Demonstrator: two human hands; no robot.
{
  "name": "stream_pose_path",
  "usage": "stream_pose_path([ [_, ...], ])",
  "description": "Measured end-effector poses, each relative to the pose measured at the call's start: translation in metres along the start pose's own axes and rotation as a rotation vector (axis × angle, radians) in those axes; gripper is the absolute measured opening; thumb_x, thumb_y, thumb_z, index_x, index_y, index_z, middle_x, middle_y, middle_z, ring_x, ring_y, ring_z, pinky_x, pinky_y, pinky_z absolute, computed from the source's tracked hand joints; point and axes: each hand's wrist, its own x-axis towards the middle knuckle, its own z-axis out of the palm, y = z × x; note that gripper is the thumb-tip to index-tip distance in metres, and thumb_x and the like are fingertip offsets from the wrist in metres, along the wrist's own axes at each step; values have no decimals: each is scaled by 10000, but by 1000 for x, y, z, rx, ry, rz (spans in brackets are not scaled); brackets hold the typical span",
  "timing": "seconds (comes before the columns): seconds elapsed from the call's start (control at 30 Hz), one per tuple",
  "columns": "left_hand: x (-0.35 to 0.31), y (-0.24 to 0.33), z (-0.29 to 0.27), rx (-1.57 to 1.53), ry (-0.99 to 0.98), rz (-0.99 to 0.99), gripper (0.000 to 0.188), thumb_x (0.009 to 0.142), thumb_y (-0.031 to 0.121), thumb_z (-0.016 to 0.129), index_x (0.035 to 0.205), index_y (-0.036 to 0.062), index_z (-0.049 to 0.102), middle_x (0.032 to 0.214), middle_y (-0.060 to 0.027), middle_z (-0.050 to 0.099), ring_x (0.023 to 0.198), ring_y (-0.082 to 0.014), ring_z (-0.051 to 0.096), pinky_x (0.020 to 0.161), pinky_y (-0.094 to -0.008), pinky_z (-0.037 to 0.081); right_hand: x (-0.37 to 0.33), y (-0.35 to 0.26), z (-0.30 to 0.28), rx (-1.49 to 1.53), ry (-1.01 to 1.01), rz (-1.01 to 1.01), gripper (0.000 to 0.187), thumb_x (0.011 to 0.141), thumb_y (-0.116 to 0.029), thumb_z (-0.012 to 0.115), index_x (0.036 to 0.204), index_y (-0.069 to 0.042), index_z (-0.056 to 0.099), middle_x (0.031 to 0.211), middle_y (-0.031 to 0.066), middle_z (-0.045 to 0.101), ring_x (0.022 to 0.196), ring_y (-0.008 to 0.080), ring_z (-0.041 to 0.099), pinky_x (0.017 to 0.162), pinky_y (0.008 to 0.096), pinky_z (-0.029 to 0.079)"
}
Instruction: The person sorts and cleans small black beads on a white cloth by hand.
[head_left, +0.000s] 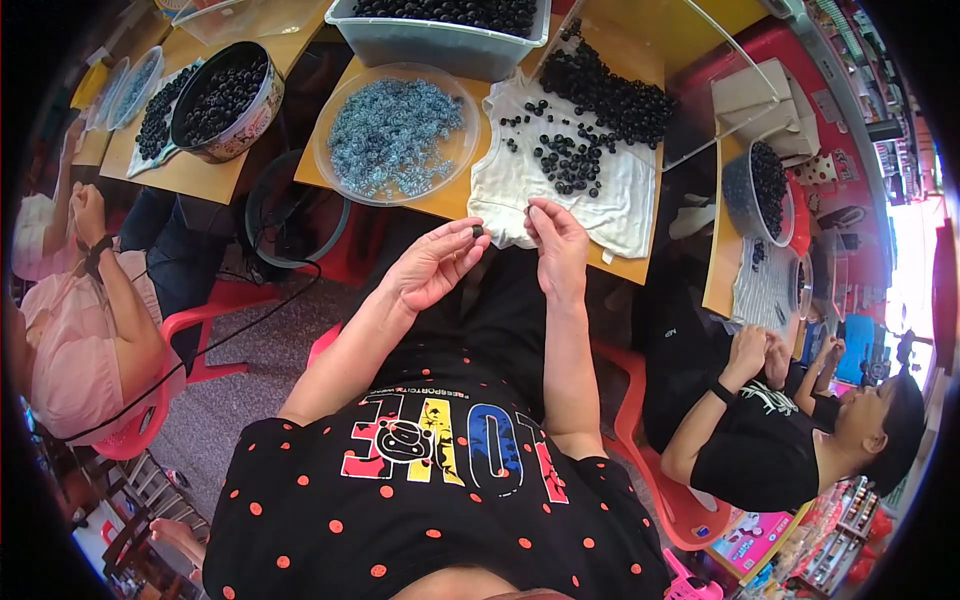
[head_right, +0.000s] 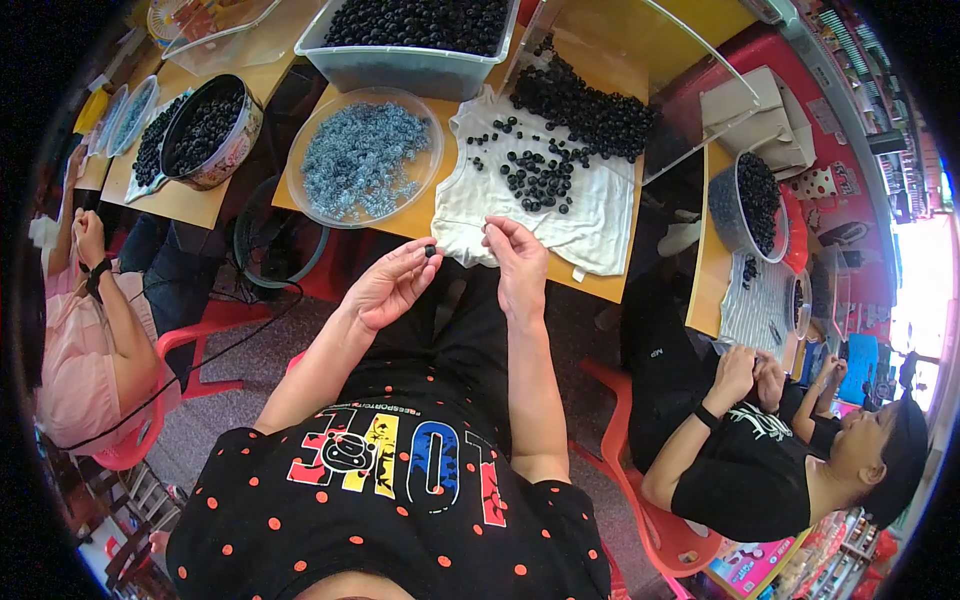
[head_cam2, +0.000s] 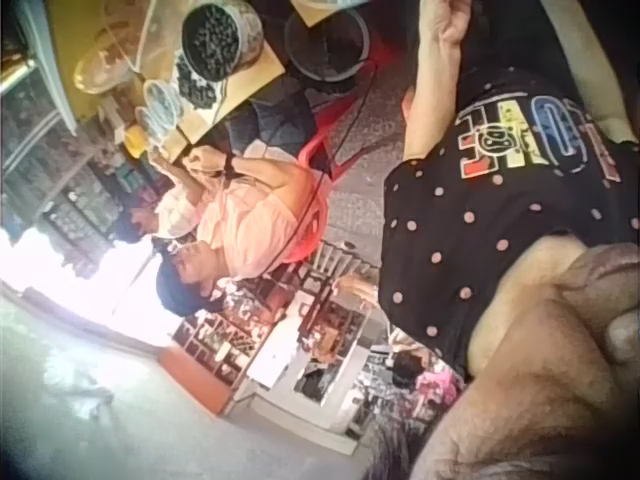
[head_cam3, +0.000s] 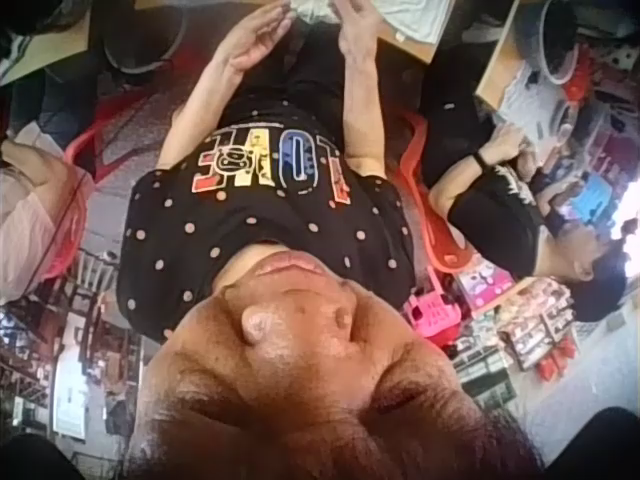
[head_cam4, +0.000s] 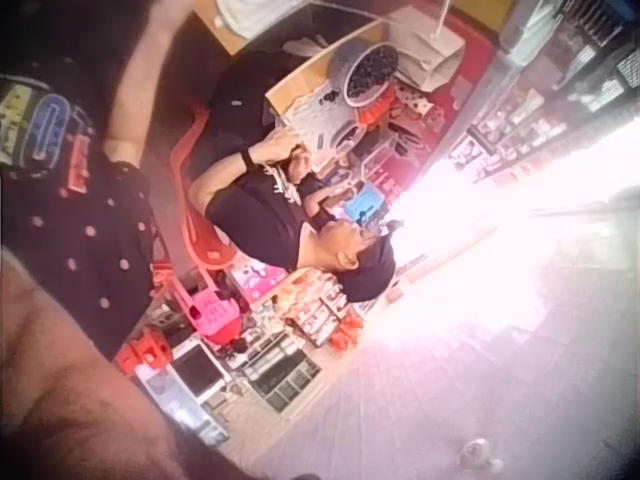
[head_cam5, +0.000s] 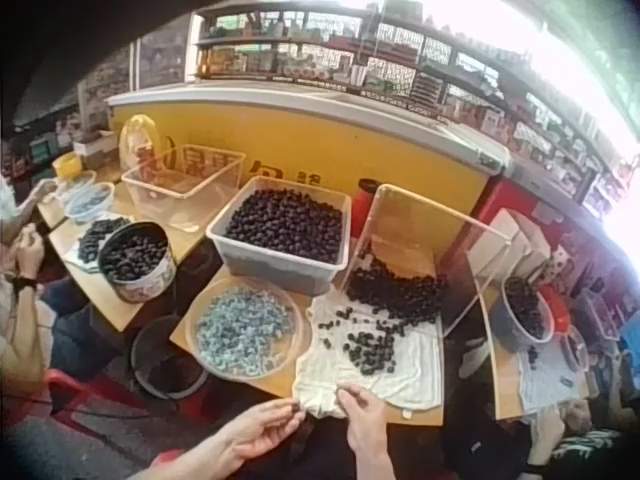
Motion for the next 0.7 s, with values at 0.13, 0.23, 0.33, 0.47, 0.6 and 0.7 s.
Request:
stream_pose_path([
  [0.13,2,-2,-3,-33,-7,-10,279,945,6,615,1213,-47,563,1125,-140,642,1042,-201,667,912,-265,586,-23,-9,-1,350,-69,48,167,963,-53,616,1113,-1,667,969,74,685,826,128,622,746,262,524],
  [0.23,1,-6,0,-68,14,-11,277,943,1,615,1212,-38,559,1130,-136,639,1045,-207,663,910,-268,584,-30,-12,-5,682,-88,126,156,978,-104,613,1086,-3,662,989,89,668,822,125,597,732,258,519],
  [0.33,-1,-6,3,-59,-33,-29,293,938,-4,618,1224,-22,555,1138,-134,635,1036,-207,659,906,-271,580,-33,-6,-7,817,-115,217,158,973,-122,623,1074,-5,655,1028,109,661,810,130,589,724,251,525],
  [0.47,-4,-8,3,-10,-66,-28,296,939,5,623,1229,-1,567,1131,-129,642,984,-187,658,887,-277,570,-43,4,-5,734,-73,275,179,951,-65,637,1116,3,649,1078,112,666,887,157,641,794,266,558],
  [0.6,-5,-11,0,59,-70,-37,283,942,21,625,1222,9,579,1102,-114,657,962,-179,656,877,-288,557,-46,6,-5,674,-92,243,222,941,-36,638,1160,5,646,1066,104,673,932,171,658,829,287,564],
  [0.7,-3,-12,-2,70,-89,-59,304,937,20,629,1234,16,563,1109,-117,655,981,-191,654,883,-300,553,-47,3,-5,660,-120,229,242,944,-36,634,1181,7,646,1063,100,672,921,164,651,834,296,559],
])
